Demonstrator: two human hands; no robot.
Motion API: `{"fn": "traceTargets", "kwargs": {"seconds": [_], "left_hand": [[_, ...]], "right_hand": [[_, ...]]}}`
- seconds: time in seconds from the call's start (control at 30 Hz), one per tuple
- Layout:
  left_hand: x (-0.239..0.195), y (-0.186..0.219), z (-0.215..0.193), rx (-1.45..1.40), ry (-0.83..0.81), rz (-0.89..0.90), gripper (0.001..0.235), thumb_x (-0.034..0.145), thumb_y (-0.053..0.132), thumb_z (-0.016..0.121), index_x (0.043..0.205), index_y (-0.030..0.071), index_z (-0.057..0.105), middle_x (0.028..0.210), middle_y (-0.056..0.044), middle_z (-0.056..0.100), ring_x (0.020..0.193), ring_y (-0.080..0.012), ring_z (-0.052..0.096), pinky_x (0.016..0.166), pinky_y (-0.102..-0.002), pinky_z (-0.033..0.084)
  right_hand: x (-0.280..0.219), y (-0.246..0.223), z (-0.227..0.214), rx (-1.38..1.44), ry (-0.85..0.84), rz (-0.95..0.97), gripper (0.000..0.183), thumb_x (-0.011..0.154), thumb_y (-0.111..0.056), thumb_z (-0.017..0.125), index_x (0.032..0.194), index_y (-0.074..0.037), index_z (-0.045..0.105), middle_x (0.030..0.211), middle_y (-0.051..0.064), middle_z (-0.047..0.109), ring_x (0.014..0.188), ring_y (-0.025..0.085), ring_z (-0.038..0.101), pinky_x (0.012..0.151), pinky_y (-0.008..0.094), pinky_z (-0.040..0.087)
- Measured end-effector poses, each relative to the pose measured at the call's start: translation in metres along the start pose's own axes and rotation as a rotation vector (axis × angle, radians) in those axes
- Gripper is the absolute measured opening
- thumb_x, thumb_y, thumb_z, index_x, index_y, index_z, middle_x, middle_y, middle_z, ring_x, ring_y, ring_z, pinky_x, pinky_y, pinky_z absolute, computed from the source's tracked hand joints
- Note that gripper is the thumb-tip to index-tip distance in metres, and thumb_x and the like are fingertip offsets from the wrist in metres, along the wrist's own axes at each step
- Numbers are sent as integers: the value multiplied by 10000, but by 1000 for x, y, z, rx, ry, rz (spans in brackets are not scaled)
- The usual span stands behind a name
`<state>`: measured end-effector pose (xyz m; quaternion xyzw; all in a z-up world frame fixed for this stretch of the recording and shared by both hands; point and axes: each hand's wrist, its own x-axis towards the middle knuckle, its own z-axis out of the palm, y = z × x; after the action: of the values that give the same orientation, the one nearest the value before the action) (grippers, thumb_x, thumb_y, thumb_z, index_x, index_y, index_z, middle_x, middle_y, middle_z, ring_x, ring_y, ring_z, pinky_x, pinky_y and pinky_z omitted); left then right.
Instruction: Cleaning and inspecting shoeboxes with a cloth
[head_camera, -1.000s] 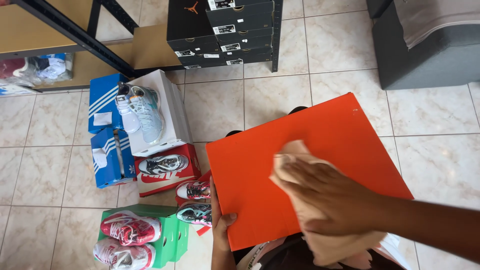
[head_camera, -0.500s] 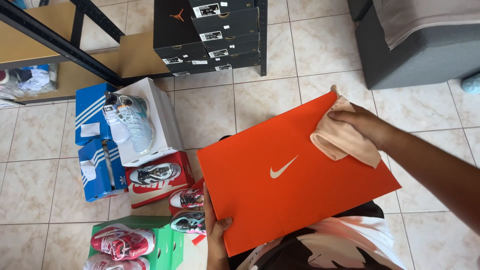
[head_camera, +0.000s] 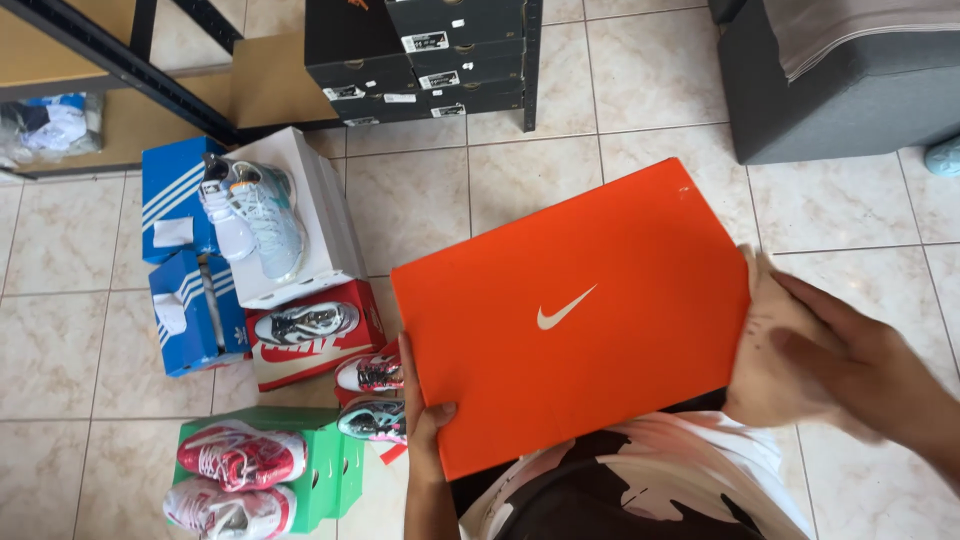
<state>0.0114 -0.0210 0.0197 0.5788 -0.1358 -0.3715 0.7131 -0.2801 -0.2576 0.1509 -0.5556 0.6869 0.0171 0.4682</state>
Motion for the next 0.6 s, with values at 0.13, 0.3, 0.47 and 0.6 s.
{"fn": "traceTargets", "kwargs": {"seconds": [0.13,0.3,0.47,0.6], "left_hand": [[1,2,-1,45,-73,60,1144,548,221,520,1629,110,161,1744,-147,99,1573,-388,104,1161,-558,117],[0,9,2,91,-95,104,1044,638,155,469,1633,101,157,1730,-158,164,1574,-349,157,1204,-479,123],[1,9,-2,10,-145,72,1043,644,91,423,1645,164,139,1704,-153,241,1507,-331,302,1160,-381,267],[0,1,-13,-19,-184,146,961,728,76,390,1650,123,122,1698,-202,245,1483,-327,349,1104,-282,328]], "right_hand": [[36,30,32,-649,239,-942,694,979,-374,386,1547,15,302,1665,303,236,1503,501,261,1157,585,323],[26,1,88,-873,321,-1444,618,1035,-399,300,1506,-25,444,1646,184,384,1566,398,282,1289,517,231],[-28,-40,179,-744,-231,-1788,672,972,-392,506,1453,71,428,1567,279,359,1494,454,267,1195,583,229],[-34,-27,189,-871,0,-1984,628,898,-234,547,1473,1,457,1565,249,414,1465,420,379,1196,499,315]]}}
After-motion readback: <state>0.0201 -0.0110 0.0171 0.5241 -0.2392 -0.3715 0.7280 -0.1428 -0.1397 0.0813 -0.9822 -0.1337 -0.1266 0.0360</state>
